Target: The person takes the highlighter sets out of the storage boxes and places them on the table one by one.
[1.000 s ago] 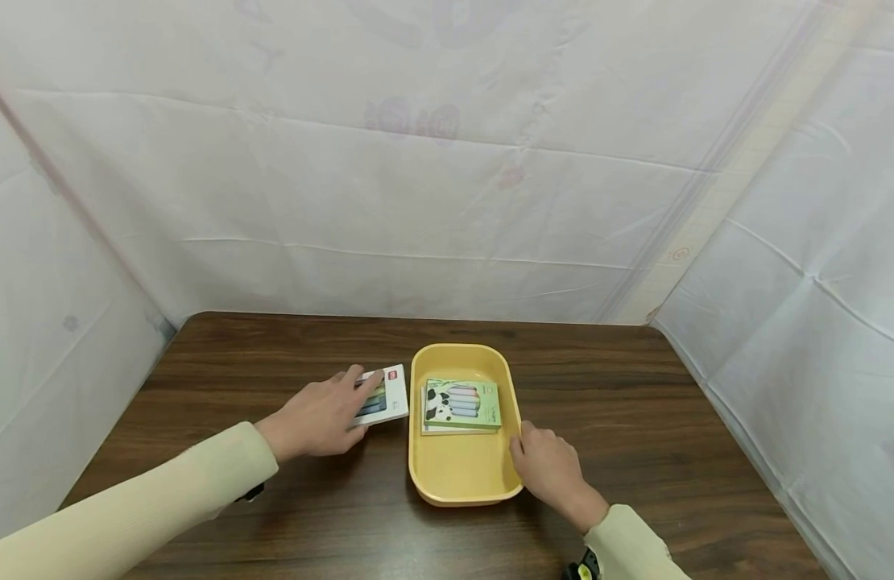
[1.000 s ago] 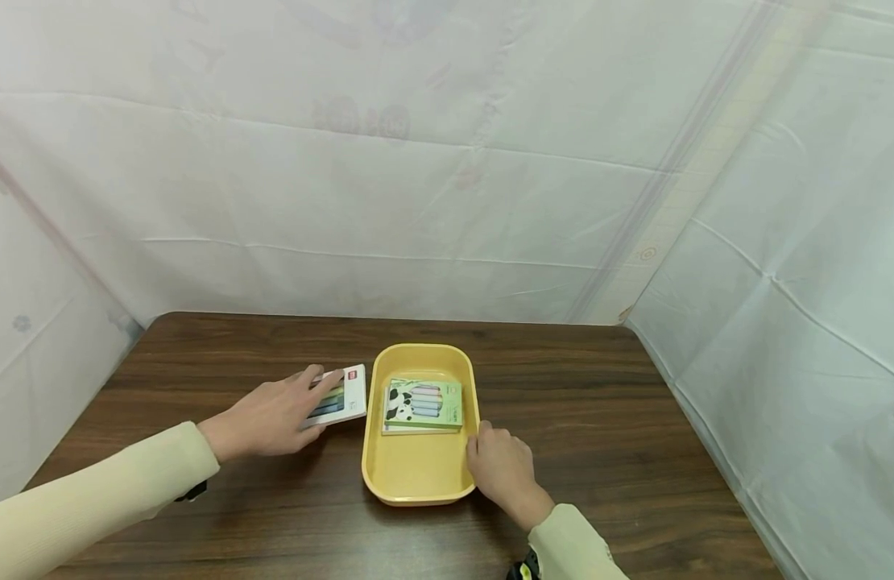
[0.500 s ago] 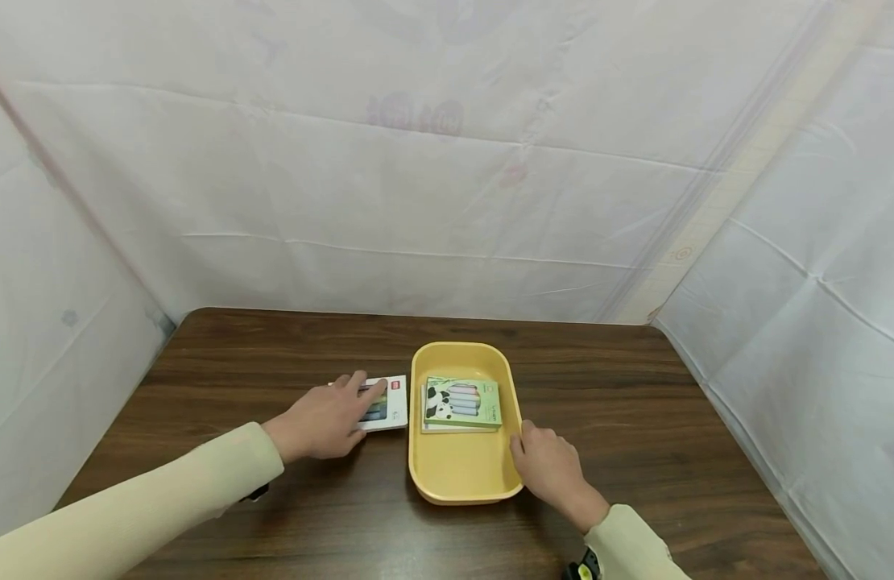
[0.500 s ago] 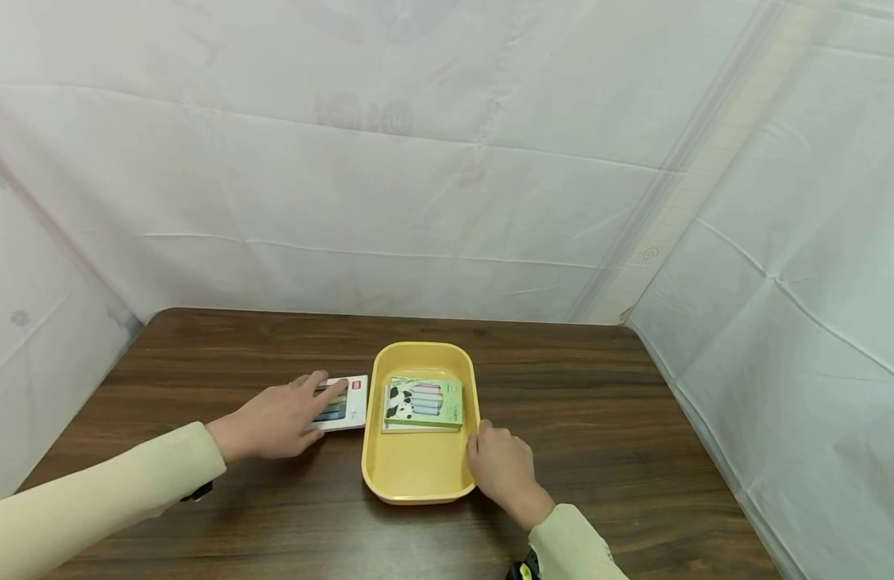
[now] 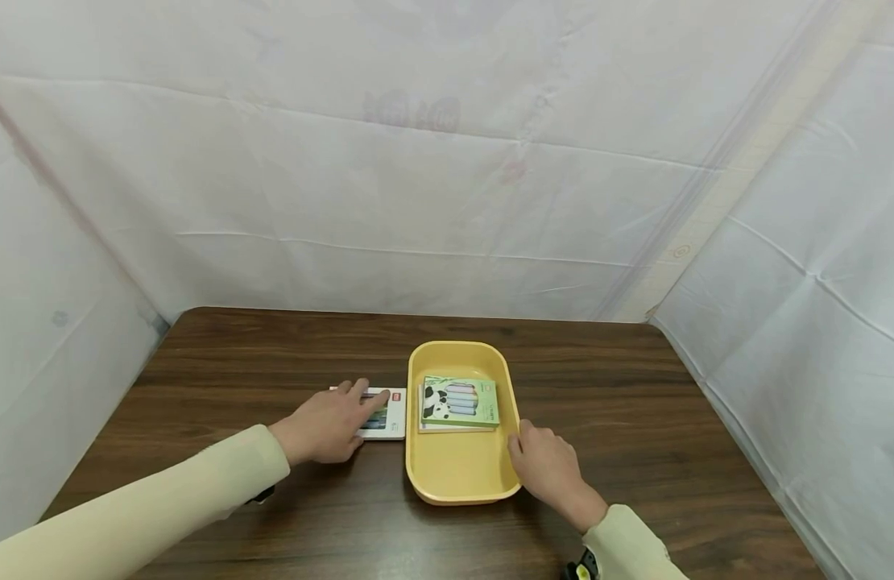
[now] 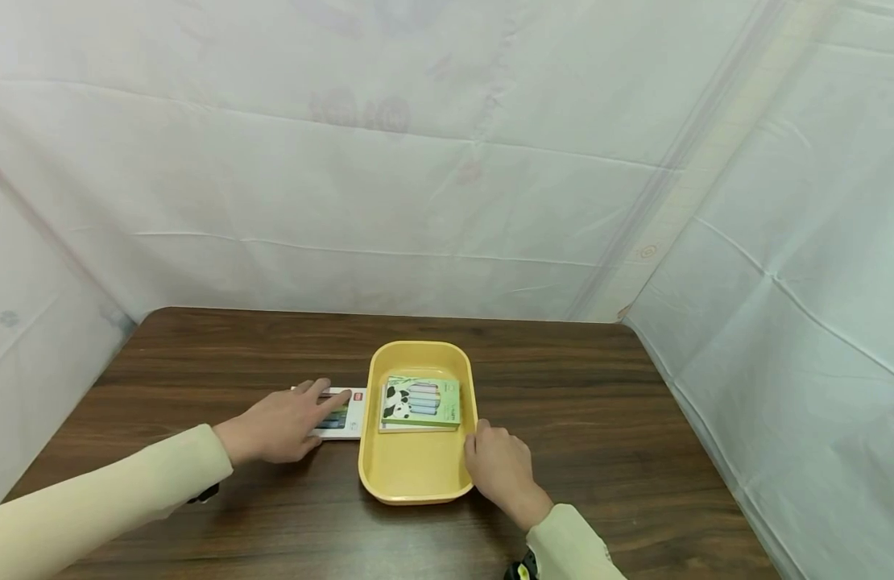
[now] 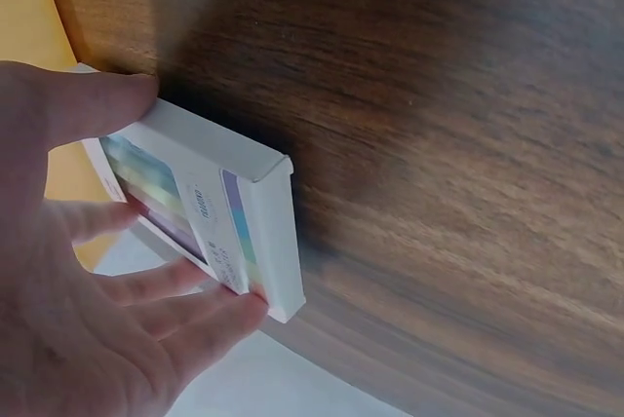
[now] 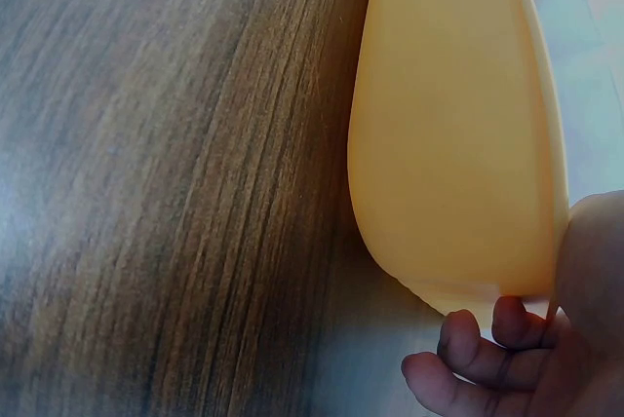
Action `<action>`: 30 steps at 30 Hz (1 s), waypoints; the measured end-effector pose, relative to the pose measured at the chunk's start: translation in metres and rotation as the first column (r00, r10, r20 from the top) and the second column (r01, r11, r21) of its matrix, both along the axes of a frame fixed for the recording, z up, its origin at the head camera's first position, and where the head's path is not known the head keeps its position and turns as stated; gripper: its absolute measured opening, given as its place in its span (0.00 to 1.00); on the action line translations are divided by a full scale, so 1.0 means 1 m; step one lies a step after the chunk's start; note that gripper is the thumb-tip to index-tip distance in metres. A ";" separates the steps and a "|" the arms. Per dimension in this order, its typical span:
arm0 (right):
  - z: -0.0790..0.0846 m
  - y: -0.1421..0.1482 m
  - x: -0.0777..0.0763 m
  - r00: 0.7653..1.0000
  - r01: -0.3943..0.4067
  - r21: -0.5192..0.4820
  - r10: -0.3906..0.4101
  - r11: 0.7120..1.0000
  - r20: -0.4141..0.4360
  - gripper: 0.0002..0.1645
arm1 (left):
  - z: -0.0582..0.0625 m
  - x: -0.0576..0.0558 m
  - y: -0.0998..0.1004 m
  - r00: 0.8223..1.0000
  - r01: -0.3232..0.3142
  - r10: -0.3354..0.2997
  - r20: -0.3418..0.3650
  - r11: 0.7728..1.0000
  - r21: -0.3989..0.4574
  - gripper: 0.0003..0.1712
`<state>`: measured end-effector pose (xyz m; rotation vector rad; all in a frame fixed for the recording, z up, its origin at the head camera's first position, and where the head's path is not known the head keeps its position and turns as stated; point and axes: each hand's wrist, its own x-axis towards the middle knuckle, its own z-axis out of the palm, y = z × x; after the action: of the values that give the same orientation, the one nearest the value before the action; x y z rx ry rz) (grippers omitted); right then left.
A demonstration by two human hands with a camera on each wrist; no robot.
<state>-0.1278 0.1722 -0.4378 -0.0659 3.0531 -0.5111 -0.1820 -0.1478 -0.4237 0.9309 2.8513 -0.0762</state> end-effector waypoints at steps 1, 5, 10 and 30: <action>0.000 0.000 0.000 1.000 0.000 -0.002 0.000 1.000 0.000 0.15 | 0.000 0.000 0.000 1.000 -0.002 0.002 0.004 1.000 -0.003 0.38; 0.001 0.000 0.000 1.000 -0.001 -0.011 0.001 1.000 0.000 0.16 | -0.001 0.000 0.002 1.000 -0.013 0.013 0.027 1.000 -0.007 0.38; 0.002 -0.001 0.001 1.000 0.001 -0.011 -0.001 1.000 0.004 0.15 | -0.002 0.000 0.003 0.998 -0.029 0.029 0.057 1.000 -0.007 0.38; 0.000 0.002 -0.002 1.000 0.013 -0.009 -0.013 1.000 0.004 0.15 | -0.005 0.007 0.006 0.974 0.176 -0.162 -0.156 0.981 0.084 0.29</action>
<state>-0.1299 0.1741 -0.4382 -0.0447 3.0494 -0.5251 -0.1751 -0.1421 -0.4284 1.2371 2.9261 -0.0249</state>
